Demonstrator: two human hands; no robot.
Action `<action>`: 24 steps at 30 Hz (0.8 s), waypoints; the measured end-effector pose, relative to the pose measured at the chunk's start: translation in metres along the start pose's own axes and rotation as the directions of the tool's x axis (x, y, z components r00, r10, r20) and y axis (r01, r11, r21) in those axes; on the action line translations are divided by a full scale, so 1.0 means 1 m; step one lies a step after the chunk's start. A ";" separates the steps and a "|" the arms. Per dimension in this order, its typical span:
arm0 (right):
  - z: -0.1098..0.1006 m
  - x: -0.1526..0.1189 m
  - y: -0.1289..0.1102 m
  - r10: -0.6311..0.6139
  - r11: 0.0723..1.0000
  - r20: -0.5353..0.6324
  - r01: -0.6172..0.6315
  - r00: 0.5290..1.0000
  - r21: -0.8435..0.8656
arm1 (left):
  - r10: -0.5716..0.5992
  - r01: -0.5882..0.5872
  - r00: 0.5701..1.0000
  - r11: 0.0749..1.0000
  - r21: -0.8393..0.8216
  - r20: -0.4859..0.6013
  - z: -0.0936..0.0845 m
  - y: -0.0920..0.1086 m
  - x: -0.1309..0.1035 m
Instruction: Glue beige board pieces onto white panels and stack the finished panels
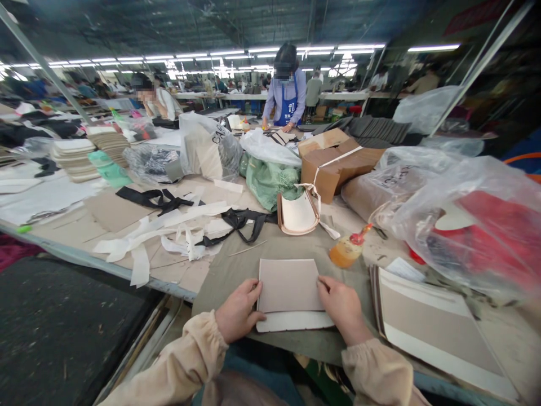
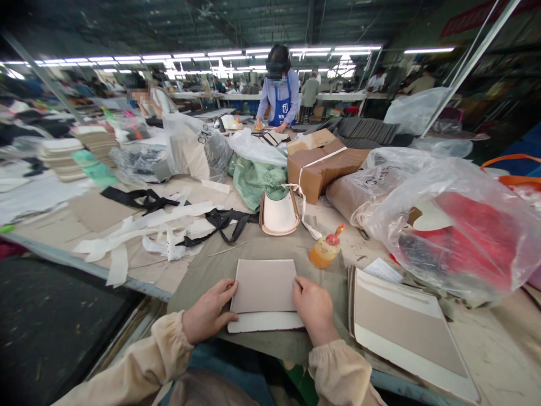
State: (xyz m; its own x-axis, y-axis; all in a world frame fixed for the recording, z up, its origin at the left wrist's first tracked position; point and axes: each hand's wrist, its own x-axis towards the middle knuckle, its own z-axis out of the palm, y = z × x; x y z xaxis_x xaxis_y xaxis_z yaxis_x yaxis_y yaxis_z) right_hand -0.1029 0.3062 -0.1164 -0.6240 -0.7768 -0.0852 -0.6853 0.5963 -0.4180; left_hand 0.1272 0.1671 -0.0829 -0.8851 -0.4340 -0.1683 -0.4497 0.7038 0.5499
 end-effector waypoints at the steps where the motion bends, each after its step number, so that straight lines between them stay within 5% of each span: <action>1: 0.002 0.000 0.001 -0.016 1.000 -0.013 0.016 1.000 0.003 | 0.004 -0.004 1.000 1.000 0.001 0.002 0.000 -0.001 0.000; 8: 0.017 0.001 0.014 -0.152 0.987 -0.117 0.156 0.981 0.030 | 0.007 -0.012 0.994 0.998 -0.054 -0.106 0.012 -0.010 -0.003; 13: 0.020 0.000 0.017 -0.184 0.978 -0.155 0.197 0.970 0.074 | 0.011 0.005 0.977 0.997 0.075 -0.213 0.024 -0.011 -0.007; 24: 0.015 0.001 0.015 -0.104 0.979 -0.102 0.120 0.989 0.167 | 0.117 -0.075 0.983 0.958 0.276 -0.139 0.020 -0.021 -0.009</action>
State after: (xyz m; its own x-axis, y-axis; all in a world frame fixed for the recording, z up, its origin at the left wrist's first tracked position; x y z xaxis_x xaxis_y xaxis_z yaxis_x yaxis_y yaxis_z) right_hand -0.1079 0.3111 -0.1365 -0.5845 -0.8097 0.0517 -0.6827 0.4564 -0.5707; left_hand 0.1422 0.1673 -0.1092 -0.9060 -0.4230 0.0125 -0.3981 0.8620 0.3138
